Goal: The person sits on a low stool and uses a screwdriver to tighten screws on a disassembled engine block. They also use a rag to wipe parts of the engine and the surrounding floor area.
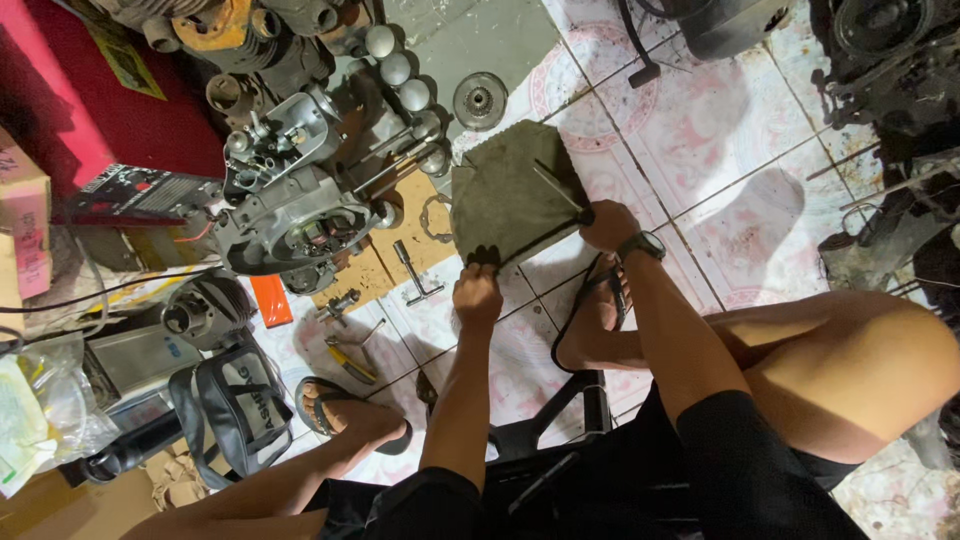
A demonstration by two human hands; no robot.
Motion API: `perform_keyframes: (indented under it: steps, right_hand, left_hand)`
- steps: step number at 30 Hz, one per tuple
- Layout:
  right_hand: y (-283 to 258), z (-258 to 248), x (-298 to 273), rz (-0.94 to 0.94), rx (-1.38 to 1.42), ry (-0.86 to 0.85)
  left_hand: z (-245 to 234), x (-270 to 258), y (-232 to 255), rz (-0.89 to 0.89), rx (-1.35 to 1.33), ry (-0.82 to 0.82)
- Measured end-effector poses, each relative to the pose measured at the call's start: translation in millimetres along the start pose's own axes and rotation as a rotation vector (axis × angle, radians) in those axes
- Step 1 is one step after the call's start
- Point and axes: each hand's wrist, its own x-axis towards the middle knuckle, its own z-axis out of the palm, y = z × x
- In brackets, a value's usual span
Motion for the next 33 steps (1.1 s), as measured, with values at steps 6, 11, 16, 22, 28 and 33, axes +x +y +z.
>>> perform_keyframes:
  steps: [6,11,16,22,28,33]
  right_hand:
    - [-76,-26,-25,0.651,-0.103,0.189]
    - [-40,-48,-38,0.163,-0.198,-0.189]
    - [-47,-53,-34,-0.233,-0.162,0.269]
    - [-64,-46,49,-0.007,0.054,0.372]
    - [-85,-39,98,0.086,0.13,0.348]
    - [-78,-36,114,-0.024,-0.044,0.416]
  left_hand:
    - [20,-16,14,-0.028,-0.026,-0.259]
    - [60,-29,-1,-0.131,-0.003,-0.446]
    - [24,45,-21,-0.272,-0.039,-0.559]
    - [60,104,-36,-0.402,-0.096,-0.586]
    - [111,86,-46,-0.596,-0.012,-0.604]
    - [100,100,-44,-0.733,-0.108,-0.696]
